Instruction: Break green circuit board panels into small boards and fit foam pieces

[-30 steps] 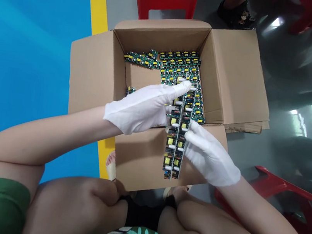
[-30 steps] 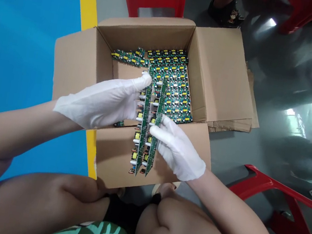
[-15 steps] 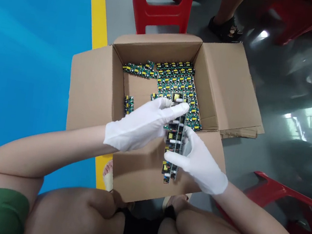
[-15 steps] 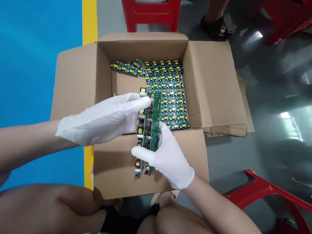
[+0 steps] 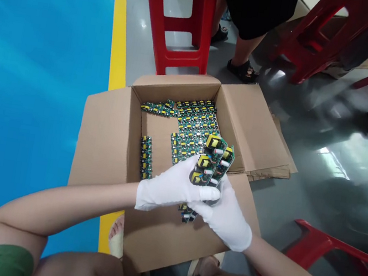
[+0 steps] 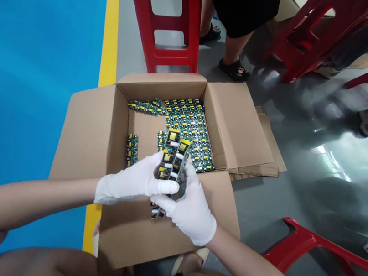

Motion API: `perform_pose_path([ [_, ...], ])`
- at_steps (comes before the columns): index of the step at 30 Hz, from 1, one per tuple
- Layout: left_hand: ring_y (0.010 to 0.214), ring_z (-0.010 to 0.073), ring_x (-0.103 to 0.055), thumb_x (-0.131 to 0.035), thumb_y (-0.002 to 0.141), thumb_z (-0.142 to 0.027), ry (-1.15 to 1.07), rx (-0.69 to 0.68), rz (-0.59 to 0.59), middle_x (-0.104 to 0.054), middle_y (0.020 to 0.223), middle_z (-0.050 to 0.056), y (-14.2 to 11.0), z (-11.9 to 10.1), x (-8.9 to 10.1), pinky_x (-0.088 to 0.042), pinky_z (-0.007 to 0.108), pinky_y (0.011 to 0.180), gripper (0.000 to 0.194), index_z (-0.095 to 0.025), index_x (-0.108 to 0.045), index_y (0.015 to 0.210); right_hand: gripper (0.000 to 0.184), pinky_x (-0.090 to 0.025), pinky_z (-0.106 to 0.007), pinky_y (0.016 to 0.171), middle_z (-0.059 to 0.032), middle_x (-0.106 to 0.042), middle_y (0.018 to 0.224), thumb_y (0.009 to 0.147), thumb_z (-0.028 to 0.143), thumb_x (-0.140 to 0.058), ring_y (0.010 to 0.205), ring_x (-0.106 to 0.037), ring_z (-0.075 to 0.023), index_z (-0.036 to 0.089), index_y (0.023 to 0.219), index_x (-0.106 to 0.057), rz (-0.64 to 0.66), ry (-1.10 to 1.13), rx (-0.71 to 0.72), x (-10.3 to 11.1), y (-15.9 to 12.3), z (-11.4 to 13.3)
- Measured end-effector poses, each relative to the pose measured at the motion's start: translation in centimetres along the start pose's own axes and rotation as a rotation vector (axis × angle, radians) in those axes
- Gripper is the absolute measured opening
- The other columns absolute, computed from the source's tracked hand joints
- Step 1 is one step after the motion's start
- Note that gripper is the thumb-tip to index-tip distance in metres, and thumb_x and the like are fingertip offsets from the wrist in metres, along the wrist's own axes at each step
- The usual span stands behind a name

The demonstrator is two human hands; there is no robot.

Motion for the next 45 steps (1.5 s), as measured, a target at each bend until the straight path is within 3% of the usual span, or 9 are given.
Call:
perform_pose_path([
  [10, 0.100, 0.0229, -0.060, -0.066, 0.084, -0.042, -0.195, -0.080, -0.100, -0.068, 0.103, 0.007, 0.8, 0.2, 1.7, -0.042, 0.039, 0.098, 0.044, -0.019, -0.061, 0.121, 0.057, -0.046, -0.038, 0.104, -0.0089, -0.062, 0.126, 0.081, 0.031, -0.069, 0.122, -0.057, -0.0209, 0.024, 0.130, -0.040, -0.123, -0.031, 0.039, 0.8, 0.4, -0.4],
  [20, 0.083, 0.0200, -0.062, -0.054, 0.090, -0.051, -0.228, 0.036, -0.173, -0.068, 0.094, 0.007, 0.4, 1.8, 2.2, -0.047, 0.035, 0.082, 0.038, -0.017, -0.061, 0.105, 0.058, -0.036, -0.041, 0.113, -0.0126, -0.039, 0.149, 0.096, 0.040, -0.041, 0.135, -0.043, -0.0241, 0.018, 0.148, -0.027, 0.207, -0.545, 0.086, -1.4, -0.2, 1.3],
  [23, 0.082, 0.0179, -0.059, -0.055, 0.090, -0.047, -0.047, -0.012, -0.189, -0.065, 0.086, 0.004, 0.1, 0.7, 2.3, -0.045, 0.031, 0.082, 0.031, -0.017, -0.061, 0.090, 0.052, -0.042, -0.048, 0.103, -0.0172, -0.053, 0.135, 0.096, 0.047, -0.038, 0.119, -0.056, -0.0297, 0.015, 0.136, -0.045, 0.265, -0.828, 0.049, -1.2, -0.5, 1.5],
  [27, 0.089, 0.0199, -0.058, -0.042, 0.095, -0.045, 0.069, -0.054, -0.148, -0.066, 0.090, 0.006, 0.1, -0.4, 2.4, -0.042, 0.034, 0.091, 0.038, -0.016, -0.059, 0.077, 0.052, -0.051, -0.046, 0.080, -0.0127, -0.071, 0.086, 0.097, 0.050, -0.030, 0.083, -0.067, -0.0296, 0.016, 0.090, -0.068, 0.304, -1.125, -0.034, 1.1, -0.3, 2.5],
  [29, 0.094, 0.0213, -0.057, -0.039, 0.096, -0.046, 0.146, -0.067, -0.077, -0.067, 0.095, 0.008, 0.1, -0.8, 2.3, -0.038, 0.035, 0.096, 0.044, -0.016, -0.061, 0.074, 0.047, -0.052, -0.042, 0.078, -0.0103, -0.072, 0.086, 0.097, 0.048, -0.034, 0.082, -0.068, -0.0271, 0.018, 0.093, -0.070, 0.170, -1.105, 0.035, 3.3, 0.5, 4.5],
  [32, 0.093, 0.0232, -0.060, -0.039, 0.095, -0.049, 0.178, 0.012, 0.153, -0.069, 0.088, 0.009, -0.4, -0.4, 1.1, -0.039, 0.037, 0.095, 0.044, -0.016, -0.063, 0.078, 0.046, -0.049, -0.039, 0.096, -0.0087, -0.061, 0.129, 0.092, 0.038, -0.055, 0.113, -0.061, -0.0241, 0.025, 0.135, -0.050, -0.046, -0.862, 0.324, 6.1, 1.6, 8.1],
  [34, 0.086, 0.0239, -0.063, -0.038, 0.095, -0.049, 0.073, 0.115, 0.318, -0.070, 0.081, 0.009, -1.2, 0.3, -0.2, -0.042, 0.039, 0.092, 0.043, -0.015, -0.063, 0.085, 0.063, -0.046, -0.038, 0.103, -0.0070, -0.051, 0.142, 0.088, 0.031, -0.062, 0.123, -0.055, -0.0215, 0.029, 0.145, -0.036, 0.081, -0.683, 0.437, 6.1, 2.4, 8.8],
  [38, 0.074, 0.0230, -0.066, -0.039, 0.094, -0.048, -0.180, 0.246, 0.473, -0.068, 0.077, 0.010, -2.3, 1.4, -2.0, -0.044, 0.040, 0.089, 0.042, -0.013, -0.062, 0.088, 0.040, -0.056, -0.033, 0.087, -0.0048, -0.070, 0.113, 0.090, 0.023, -0.058, 0.102, -0.067, -0.0174, 0.028, 0.130, -0.057, 0.400, -0.414, 0.404, 4.3, 3.1, 7.3],
  [45, 0.069, 0.0234, -0.065, -0.041, 0.093, -0.048, -0.278, 0.281, 0.402, -0.066, 0.074, 0.009, -2.1, 2.7, -1.5, -0.049, 0.041, 0.078, 0.043, -0.012, -0.059, 0.109, 0.021, -0.058, -0.029, 0.082, -0.0028, -0.074, 0.101, 0.086, 0.018, -0.063, 0.088, -0.070, -0.0147, 0.024, 0.105, -0.069, 0.000, -0.544, 0.668, 4.6, 1.4, 7.0],
])
Point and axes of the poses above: each hand's wrist, its own y-axis towards the middle knuckle, its own x-axis out of the back of the hand, z = x × y, the point moved 7 cm from there along y, towards the middle knuckle
